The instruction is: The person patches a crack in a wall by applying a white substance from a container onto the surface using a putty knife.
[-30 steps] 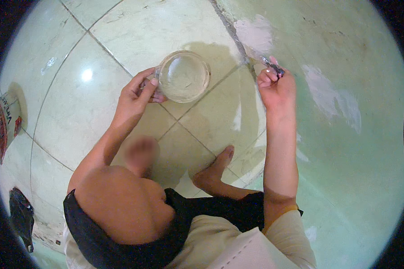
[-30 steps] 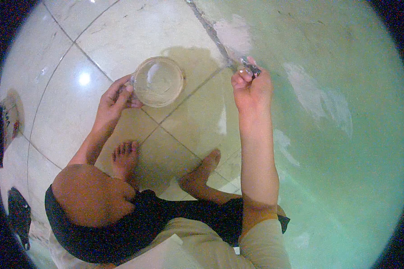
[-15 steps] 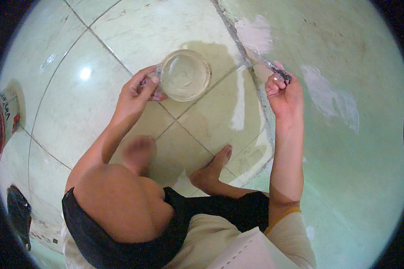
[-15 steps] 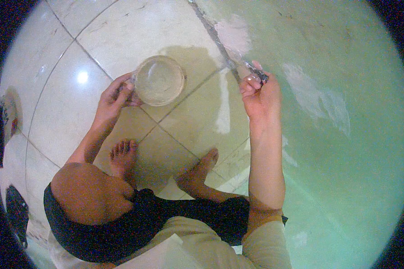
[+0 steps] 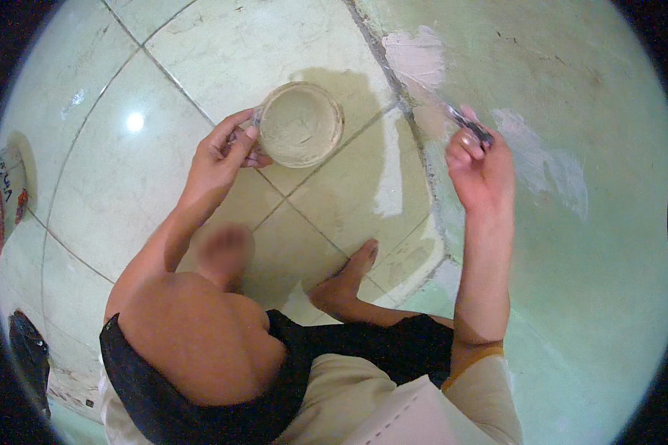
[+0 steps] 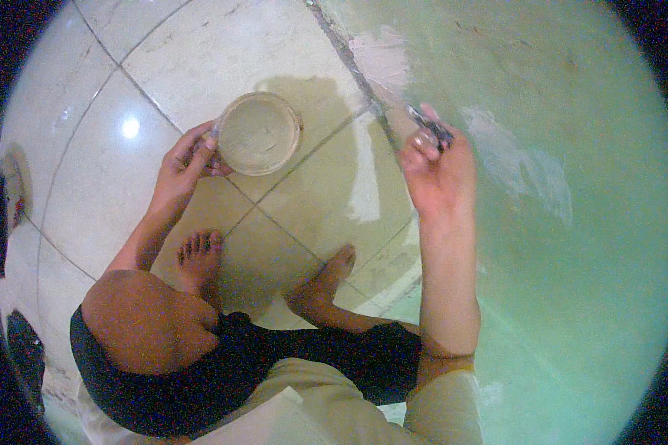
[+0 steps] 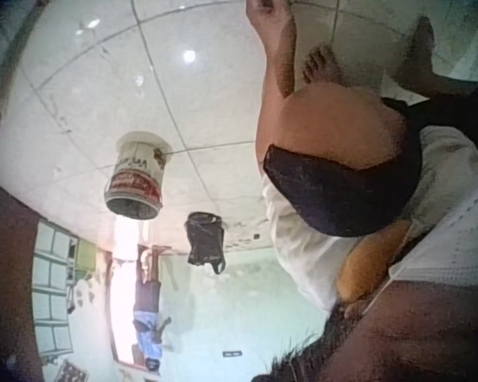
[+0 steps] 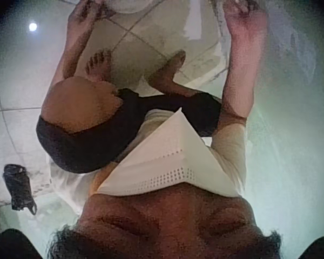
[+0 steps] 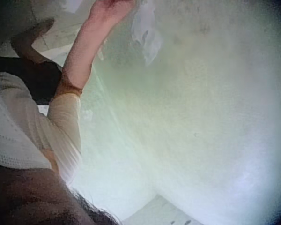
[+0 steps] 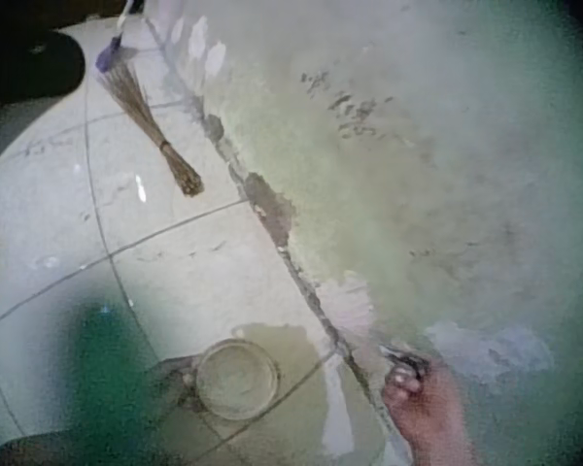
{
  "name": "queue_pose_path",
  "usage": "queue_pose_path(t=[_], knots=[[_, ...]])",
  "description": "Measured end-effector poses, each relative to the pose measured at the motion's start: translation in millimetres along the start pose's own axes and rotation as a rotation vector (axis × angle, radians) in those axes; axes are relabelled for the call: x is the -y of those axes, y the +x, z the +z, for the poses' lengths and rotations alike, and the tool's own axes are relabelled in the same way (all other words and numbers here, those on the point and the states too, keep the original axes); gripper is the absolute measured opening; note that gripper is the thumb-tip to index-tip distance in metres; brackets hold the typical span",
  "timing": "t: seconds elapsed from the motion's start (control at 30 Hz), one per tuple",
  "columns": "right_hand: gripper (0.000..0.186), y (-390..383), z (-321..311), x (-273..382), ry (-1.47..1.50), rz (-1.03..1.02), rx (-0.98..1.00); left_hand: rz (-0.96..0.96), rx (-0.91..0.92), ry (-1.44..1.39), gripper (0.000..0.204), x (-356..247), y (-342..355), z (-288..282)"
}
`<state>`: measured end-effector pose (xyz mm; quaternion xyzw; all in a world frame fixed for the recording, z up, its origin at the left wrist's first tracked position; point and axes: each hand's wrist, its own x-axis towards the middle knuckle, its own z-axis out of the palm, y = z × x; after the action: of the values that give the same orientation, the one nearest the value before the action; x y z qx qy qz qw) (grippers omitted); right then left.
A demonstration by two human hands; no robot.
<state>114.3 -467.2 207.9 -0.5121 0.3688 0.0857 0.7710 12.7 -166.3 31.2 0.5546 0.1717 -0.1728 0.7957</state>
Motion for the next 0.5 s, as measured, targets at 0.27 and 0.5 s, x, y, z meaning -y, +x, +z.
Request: queue_pose_path(t=[0.27, 0.5], knots=[[0.029, 2.7, -2.8, 33.8, 0.006, -0.053, 0.039, -0.021, -0.025, 0.015, 0.038, -4.0, -1.7, 3.4], [0.031, -59.4, 8.1, 50.9, 0.114, -0.031, 0.077, -0.014, -0.012, -0.022, 0.039, 0.6, -3.8, 1.3]])
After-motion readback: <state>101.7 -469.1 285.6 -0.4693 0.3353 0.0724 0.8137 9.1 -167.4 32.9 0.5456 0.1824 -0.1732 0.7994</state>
